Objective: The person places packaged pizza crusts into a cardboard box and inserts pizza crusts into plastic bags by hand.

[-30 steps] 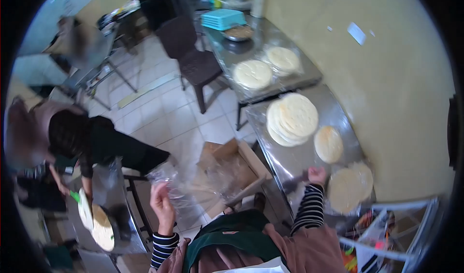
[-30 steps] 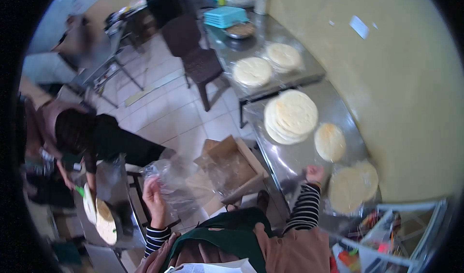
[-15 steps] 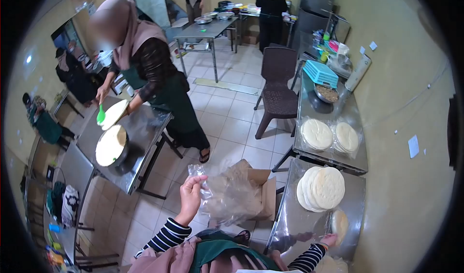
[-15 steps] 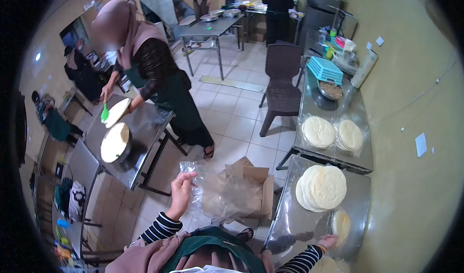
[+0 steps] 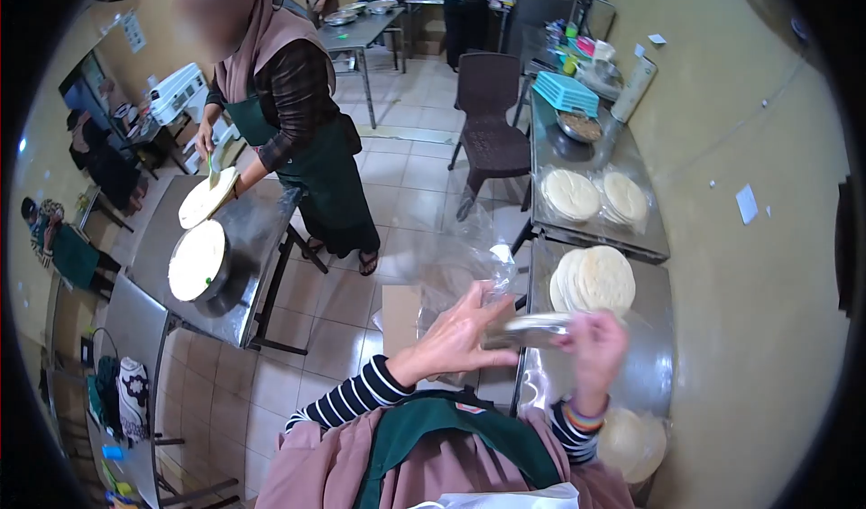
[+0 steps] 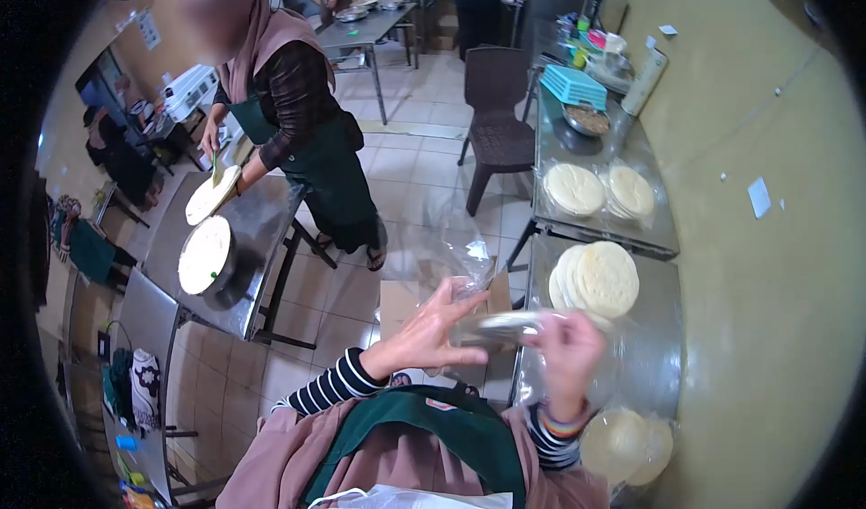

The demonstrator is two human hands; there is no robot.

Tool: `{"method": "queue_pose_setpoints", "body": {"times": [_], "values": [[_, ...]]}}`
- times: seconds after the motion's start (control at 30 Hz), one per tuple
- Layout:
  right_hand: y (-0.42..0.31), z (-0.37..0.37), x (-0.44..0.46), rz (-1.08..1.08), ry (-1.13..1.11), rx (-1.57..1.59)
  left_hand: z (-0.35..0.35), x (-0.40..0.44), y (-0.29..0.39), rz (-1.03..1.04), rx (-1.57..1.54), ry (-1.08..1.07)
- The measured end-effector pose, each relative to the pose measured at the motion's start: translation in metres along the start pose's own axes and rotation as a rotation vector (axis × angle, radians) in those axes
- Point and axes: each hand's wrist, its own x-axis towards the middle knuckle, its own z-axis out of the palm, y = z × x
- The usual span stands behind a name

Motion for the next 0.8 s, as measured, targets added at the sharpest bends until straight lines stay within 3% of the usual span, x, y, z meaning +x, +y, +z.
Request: {"method": "queue_pose_setpoints", "body": {"times": [0.07,0.13,0.17,0.27,0.3,0.37,0.4,0.47,0.67,0.73,0.8], "values": [[0.001,0.041,-0.005,0.005,-0.217,0.104,-0.010,-0.008,-0.003,0.048,0.028,-0.040],[0.009,0.068,-0.003,0.000,-0.389,0.212,-0.032,-0.018,-0.010,-0.036,-0.024,-0.130],[0.008,0.076,-0.001,-0.076,-0.490,0.154,-0.036,-0.030,-0.026,-0.014,-0.021,0.027],[-0.011,0.097,0.012,-0.181,-0.350,0.172,-0.056,-0.061,-0.072,-0.165,-0.211,0.219],[-0.007,0.099,0.021,-0.223,-0.285,0.143,-0.064,-0.071,-0.073,-0.318,-0.449,0.268],[0.016,0.096,0.050,-0.413,-0.272,-0.145,-0.085,-0.090,-0.075,-0.546,-0.811,0.278],[0.020,0.098,0.057,-0.502,-0.283,-0.325,-0.093,-0.097,-0.074,-0.541,-0.810,0.294],[0.025,0.111,0.063,-0.458,-0.379,-0.303,-0.104,-0.109,-0.075,-0.550,-1.007,0.392],[0.015,0.153,0.076,-0.466,-0.584,-0.202,-0.123,-0.125,-0.076,-0.534,-1.023,0.433],[0.022,0.160,0.082,-0.346,-0.731,-0.188,-0.125,-0.129,-0.078,-0.525,-1.016,0.422],[0.023,0.167,0.075,-0.263,-0.706,-0.095,-0.126,-0.137,-0.081,-0.523,-1.037,0.535]]}}
